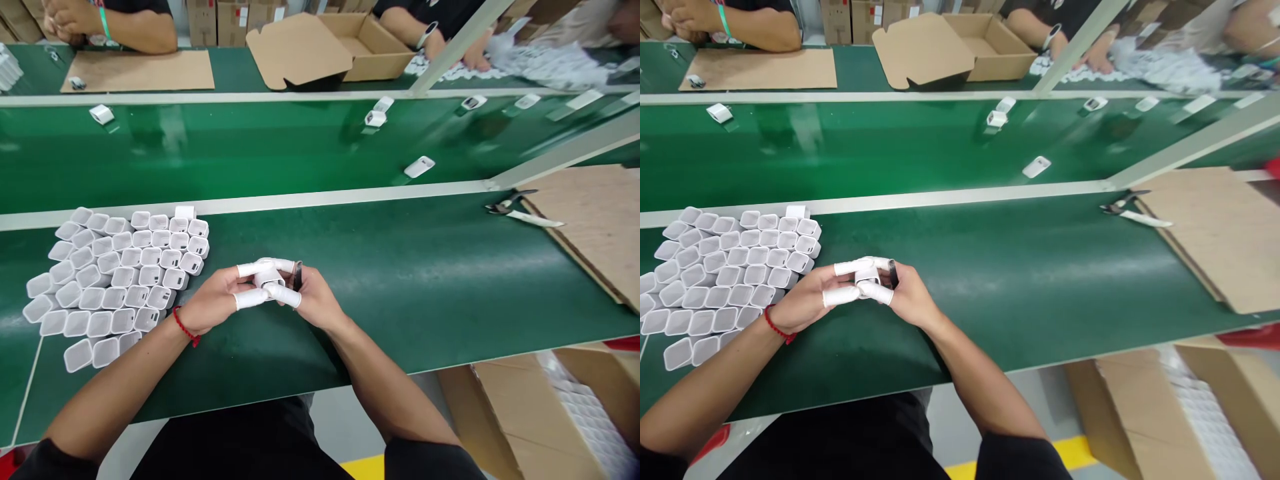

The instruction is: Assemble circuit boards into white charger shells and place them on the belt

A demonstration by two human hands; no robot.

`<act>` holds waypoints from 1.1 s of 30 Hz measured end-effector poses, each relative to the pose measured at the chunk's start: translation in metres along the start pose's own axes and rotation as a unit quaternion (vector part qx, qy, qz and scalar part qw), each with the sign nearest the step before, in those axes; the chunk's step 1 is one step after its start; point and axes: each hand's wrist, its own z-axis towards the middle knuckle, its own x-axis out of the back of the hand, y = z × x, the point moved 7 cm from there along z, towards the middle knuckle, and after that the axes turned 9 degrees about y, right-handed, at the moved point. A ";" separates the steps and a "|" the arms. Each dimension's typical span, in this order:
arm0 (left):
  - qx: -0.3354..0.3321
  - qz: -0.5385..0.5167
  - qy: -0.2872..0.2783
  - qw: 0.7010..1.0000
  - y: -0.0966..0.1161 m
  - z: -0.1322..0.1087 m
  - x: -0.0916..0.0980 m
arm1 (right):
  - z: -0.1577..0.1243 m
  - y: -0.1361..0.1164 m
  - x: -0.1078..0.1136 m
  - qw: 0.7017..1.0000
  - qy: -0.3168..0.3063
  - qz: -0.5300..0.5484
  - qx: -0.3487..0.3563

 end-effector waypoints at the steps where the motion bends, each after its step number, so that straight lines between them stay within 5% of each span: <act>1: 0.008 -0.021 0.014 1.000 0.001 0.001 0.001 | -0.001 -0.002 -0.001 1.000 -0.011 -0.012 0.000; 5: 0.050 -0.080 0.090 0.991 -0.006 0.004 0.008 | -0.008 -0.011 0.001 0.998 -0.029 -0.052 0.019; 11: 0.008 -0.170 0.196 0.966 -0.002 0.004 0.020 | -0.013 -0.031 0.049 0.968 0.195 -0.044 0.151; 15: -0.028 -0.139 0.228 0.963 0.001 0.003 0.026 | -0.022 -0.043 0.067 0.943 0.245 -0.038 0.223; 24: -0.063 0.008 0.292 0.954 -0.004 0.002 0.038 | -0.032 -0.054 0.042 0.960 0.103 -0.012 0.261; 29: -0.081 0.042 0.297 0.950 0.002 0.000 0.034 | -0.047 -0.062 0.019 0.873 0.091 -0.201 0.436; 33: -0.082 0.059 0.293 0.951 0.003 -0.001 0.030 | -0.055 -0.060 0.005 0.801 0.086 -0.307 0.506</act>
